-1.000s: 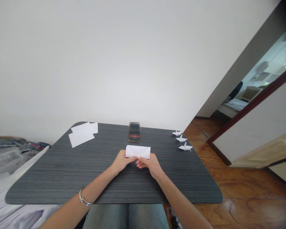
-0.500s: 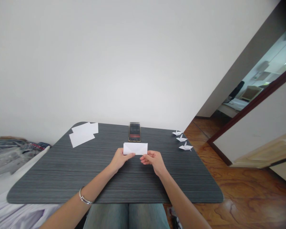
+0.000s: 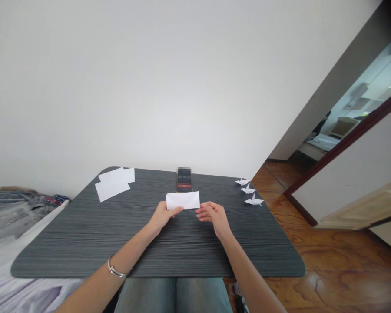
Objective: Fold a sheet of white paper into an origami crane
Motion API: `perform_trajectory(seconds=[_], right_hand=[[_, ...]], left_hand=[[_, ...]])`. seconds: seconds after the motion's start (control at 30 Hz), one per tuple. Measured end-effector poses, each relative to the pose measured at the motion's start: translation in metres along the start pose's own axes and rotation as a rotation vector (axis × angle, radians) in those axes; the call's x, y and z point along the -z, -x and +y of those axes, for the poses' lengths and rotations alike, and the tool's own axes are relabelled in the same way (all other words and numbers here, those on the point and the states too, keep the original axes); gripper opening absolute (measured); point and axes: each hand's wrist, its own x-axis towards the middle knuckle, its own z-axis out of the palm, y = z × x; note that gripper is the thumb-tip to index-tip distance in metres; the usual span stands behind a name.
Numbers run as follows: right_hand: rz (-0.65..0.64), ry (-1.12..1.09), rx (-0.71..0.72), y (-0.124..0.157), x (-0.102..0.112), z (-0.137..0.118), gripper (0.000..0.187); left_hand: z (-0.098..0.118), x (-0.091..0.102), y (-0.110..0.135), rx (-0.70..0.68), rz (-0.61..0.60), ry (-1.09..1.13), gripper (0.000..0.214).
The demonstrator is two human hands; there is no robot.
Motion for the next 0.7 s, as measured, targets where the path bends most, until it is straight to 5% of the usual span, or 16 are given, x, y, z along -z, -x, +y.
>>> perform_trajectory(seconds=[0.23, 0.43, 0.7], right_hand=[[-0.078, 0.128, 0.081, 0.002, -0.008, 0.007, 0.033], [-0.055, 0.228, 0.17, 0.005, -0.01, 0.006, 0.038], [-0.067, 0.246, 0.247, 0.01, -0.013, 0.004, 0.03]], left_hand=[[0.002, -0.008, 0.004, 0.037, -0.183, -0.008, 0.025], [0.005, -0.008, 0.003, -0.012, -0.106, 0.199, 0.031], [0.012, -0.01, 0.007, -0.086, -0.087, 0.165, 0.039]])
